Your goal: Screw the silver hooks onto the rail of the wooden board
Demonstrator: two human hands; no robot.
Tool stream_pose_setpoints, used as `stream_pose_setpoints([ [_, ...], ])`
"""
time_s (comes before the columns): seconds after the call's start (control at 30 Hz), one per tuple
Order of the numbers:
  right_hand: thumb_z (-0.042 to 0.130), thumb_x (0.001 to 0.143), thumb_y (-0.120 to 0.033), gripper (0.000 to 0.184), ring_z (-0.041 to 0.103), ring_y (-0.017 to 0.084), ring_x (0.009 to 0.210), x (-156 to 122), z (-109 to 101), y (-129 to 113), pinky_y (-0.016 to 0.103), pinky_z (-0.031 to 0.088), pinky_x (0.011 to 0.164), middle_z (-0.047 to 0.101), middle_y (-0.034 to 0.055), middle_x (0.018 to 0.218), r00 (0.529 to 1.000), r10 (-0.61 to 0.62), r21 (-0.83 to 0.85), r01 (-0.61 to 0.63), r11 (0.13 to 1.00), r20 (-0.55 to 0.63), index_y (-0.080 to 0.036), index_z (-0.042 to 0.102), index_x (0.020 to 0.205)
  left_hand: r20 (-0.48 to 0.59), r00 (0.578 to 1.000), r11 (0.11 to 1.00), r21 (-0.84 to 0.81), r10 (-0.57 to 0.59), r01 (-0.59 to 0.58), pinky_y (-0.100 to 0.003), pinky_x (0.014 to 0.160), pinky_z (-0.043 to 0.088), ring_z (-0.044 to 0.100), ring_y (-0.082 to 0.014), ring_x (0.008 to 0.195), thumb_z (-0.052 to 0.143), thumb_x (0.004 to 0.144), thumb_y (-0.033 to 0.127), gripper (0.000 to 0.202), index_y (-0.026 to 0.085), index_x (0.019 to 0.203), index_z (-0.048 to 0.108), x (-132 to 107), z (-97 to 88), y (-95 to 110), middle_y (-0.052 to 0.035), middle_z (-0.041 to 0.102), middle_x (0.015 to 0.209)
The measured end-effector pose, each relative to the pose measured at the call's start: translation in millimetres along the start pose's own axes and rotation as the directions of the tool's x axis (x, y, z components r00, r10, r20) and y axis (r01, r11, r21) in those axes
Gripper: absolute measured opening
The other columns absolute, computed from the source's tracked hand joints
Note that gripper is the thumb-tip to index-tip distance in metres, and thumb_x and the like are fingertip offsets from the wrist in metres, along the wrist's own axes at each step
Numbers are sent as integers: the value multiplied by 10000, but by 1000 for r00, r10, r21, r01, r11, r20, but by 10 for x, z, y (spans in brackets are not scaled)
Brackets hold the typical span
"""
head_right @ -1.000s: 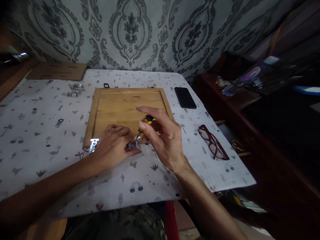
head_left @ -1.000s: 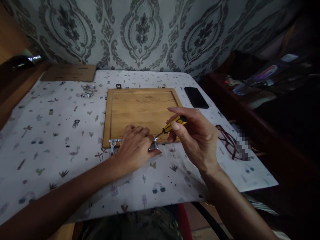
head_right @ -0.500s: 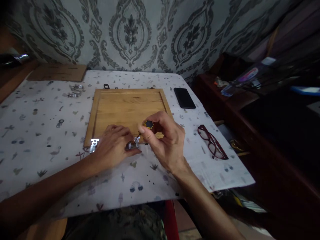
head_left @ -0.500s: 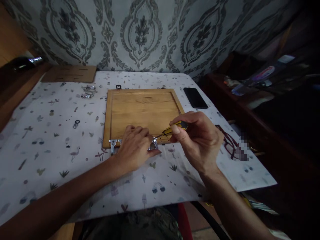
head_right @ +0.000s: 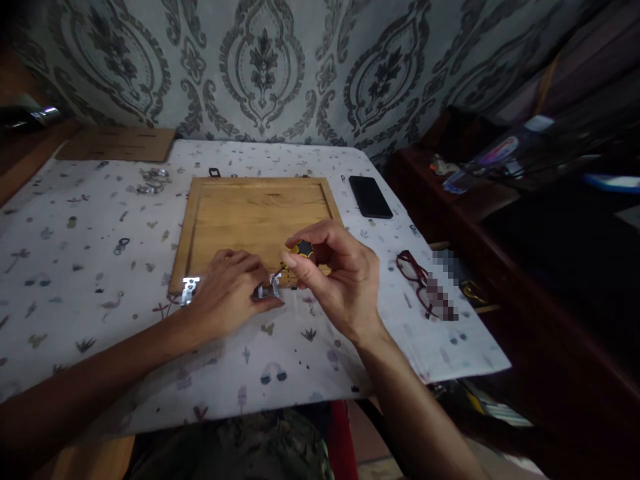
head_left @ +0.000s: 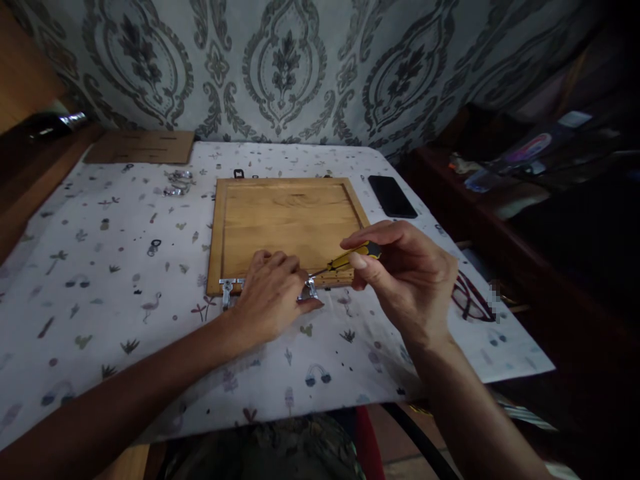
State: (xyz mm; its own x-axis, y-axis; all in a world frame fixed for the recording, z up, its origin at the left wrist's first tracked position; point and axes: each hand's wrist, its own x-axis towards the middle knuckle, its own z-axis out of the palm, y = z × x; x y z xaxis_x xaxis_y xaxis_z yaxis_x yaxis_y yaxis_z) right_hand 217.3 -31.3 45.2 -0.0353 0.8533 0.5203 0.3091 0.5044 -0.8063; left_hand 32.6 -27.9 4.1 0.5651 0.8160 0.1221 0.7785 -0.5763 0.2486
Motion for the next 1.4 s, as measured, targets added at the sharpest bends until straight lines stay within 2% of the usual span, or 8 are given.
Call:
stream_pose_setpoints([
  [0.1,790,853,-442,215,576,86,450,-4,18,-5,226,498,382,746,11,840,999,37,43,-37,998,13,-253,689,855,-10,1000,1000,2,5,-5,-432,927,382,609,-282,1053,677,901,570,432,153,993,741,-8,17,-2,-84,705,986],
  [0.27,726,908,-456,261,651,109,529,-2,-63,-30,261,577,476,759,24,933,989,33,94,-47,994,146,-275,737,1096,-36,999,1000,21,20,-19,-426,899,381,608,-271,1018,680,901,567,411,164,959,734,-12,25,-8,-72,697,957],
  [0.37,732,909,-434,212,613,85,479,-7,-70,-4,248,548,454,753,14,906,989,30,61,-39,997,142,-250,752,1012,-43,999,1000,18,22,-22,-419,894,379,606,-268,1016,687,895,570,410,166,944,731,-5,24,-16,-68,695,951],
  [0.57,887,740,-432,315,567,114,547,-9,27,62,244,493,435,661,-21,719,997,-60,-36,58,998,-52,-245,634,757,-34,999,1000,23,21,-21,-430,909,382,610,-271,1032,670,901,585,442,159,1001,733,-13,43,-23,-70,703,981],
  [0.83,752,885,-452,262,686,140,620,-26,-65,10,280,612,514,768,36,959,992,73,115,-84,990,103,-289,734,1089,-38,999,999,25,22,-21,-425,895,377,607,-266,1007,687,896,567,412,162,954,731,-13,39,-14,-67,697,957],
  [1.0,807,845,-384,167,627,92,504,-12,-45,13,240,558,431,776,11,927,996,51,126,-60,990,71,-254,745,930,-45,999,1000,14,22,-21,-424,893,378,604,-269,1020,691,893,568,414,160,949,729,-13,41,-15,-68,694,960],
  [1.13,855,788,-387,236,617,109,527,16,7,10,206,479,352,767,13,832,998,69,130,-68,989,-5,-236,677,823,-50,999,1000,23,22,-21,-422,886,386,612,-268,1011,704,887,562,402,164,937,729,-17,33,-12,-74,694,945],
  [1.4,744,885,-488,282,646,98,508,8,-81,-31,252,589,478,773,32,923,988,66,88,-79,993,139,-237,750,1014,-48,999,999,35,22,-20,-419,884,387,613,-255,992,685,900,571,397,176,922,729,-15,37,-8,-65,701,940],
])
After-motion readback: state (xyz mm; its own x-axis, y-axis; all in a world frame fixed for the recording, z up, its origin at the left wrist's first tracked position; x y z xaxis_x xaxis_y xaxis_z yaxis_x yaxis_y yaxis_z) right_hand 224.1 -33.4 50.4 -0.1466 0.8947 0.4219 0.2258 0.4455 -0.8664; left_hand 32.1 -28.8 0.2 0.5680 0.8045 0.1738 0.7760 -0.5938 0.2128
